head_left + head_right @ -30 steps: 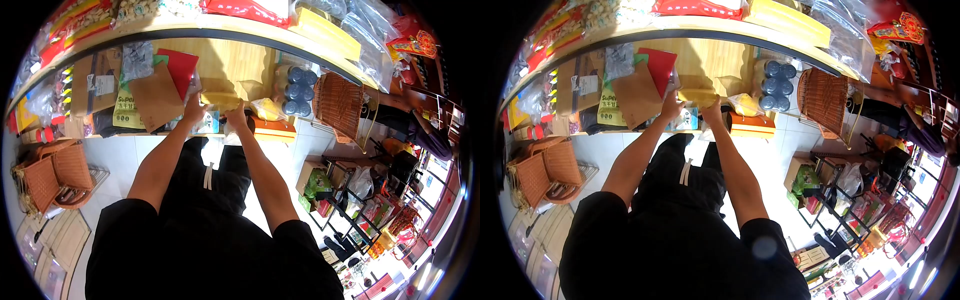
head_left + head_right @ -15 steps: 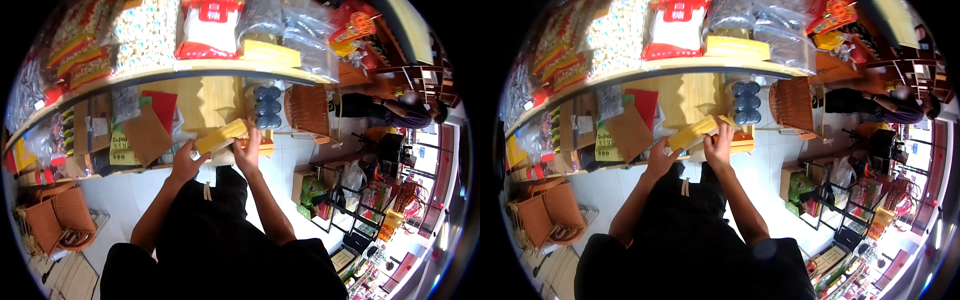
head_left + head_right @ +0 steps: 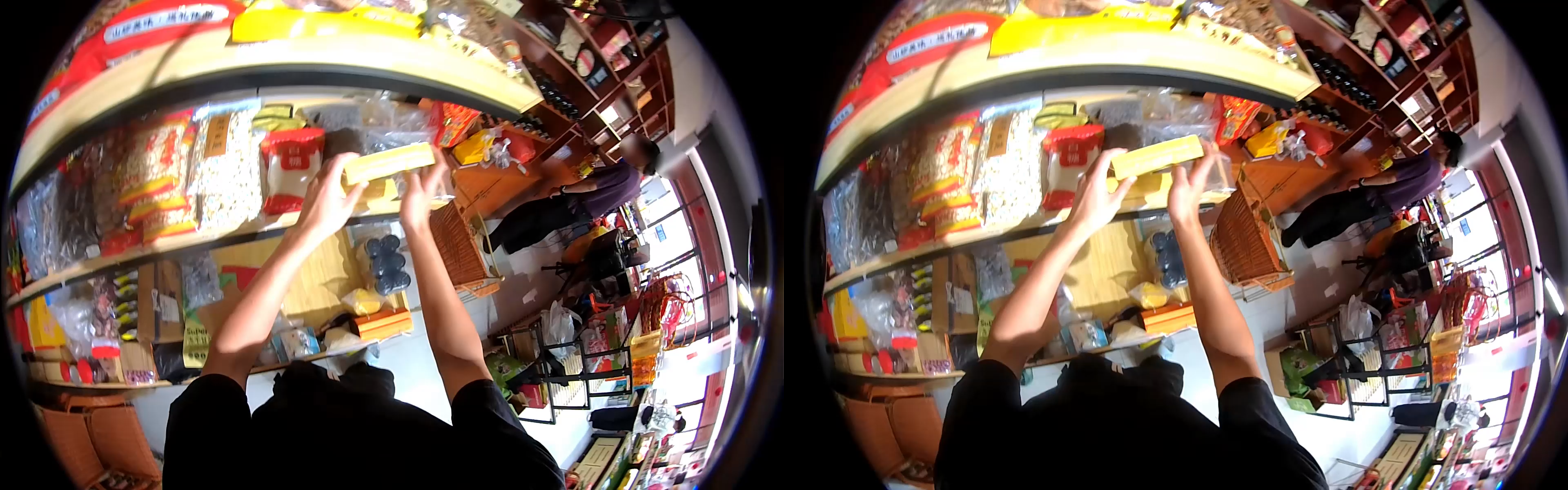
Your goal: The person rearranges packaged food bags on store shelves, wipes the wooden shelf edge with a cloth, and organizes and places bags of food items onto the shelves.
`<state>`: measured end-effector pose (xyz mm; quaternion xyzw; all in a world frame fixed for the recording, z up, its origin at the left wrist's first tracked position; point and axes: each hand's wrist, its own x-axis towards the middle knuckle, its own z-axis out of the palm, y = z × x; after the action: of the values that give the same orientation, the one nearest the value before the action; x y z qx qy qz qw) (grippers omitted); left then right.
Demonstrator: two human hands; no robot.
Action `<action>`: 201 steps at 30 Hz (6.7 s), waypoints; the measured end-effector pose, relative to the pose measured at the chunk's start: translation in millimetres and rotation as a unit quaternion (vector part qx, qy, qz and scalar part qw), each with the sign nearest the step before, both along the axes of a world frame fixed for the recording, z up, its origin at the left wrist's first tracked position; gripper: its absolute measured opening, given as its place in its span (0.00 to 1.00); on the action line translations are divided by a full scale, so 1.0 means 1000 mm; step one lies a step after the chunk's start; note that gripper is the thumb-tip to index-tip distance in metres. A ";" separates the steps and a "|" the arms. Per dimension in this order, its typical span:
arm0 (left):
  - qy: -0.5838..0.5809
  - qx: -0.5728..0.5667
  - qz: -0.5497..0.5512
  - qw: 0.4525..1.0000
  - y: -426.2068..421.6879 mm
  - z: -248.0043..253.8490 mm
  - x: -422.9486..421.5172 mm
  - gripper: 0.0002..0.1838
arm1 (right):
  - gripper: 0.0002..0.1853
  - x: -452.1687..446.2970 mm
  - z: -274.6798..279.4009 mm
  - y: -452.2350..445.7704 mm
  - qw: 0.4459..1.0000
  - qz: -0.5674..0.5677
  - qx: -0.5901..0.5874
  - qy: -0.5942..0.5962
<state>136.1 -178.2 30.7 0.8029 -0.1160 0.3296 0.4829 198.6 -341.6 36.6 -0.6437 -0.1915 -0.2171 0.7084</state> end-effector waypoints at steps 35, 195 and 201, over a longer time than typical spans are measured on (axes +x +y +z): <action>0.184 0.333 0.001 0.925 0.061 -0.006 0.044 0.25 | 0.36 0.029 -0.034 0.000 0.897 -0.033 -0.417 0.143; 0.050 0.193 -0.458 0.866 0.114 0.248 -0.386 0.17 | 0.16 -0.462 -0.454 -0.177 0.577 0.041 -0.051 0.814; 0.008 0.101 -0.462 0.881 0.214 0.236 -0.395 0.18 | 0.15 -0.375 -0.397 -0.069 0.692 0.084 -0.183 0.693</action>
<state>-258.7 36.1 266.6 0.7057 -0.5021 0.0491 0.4976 -176.4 -410.9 -360.2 -0.7094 0.2648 0.3903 0.5237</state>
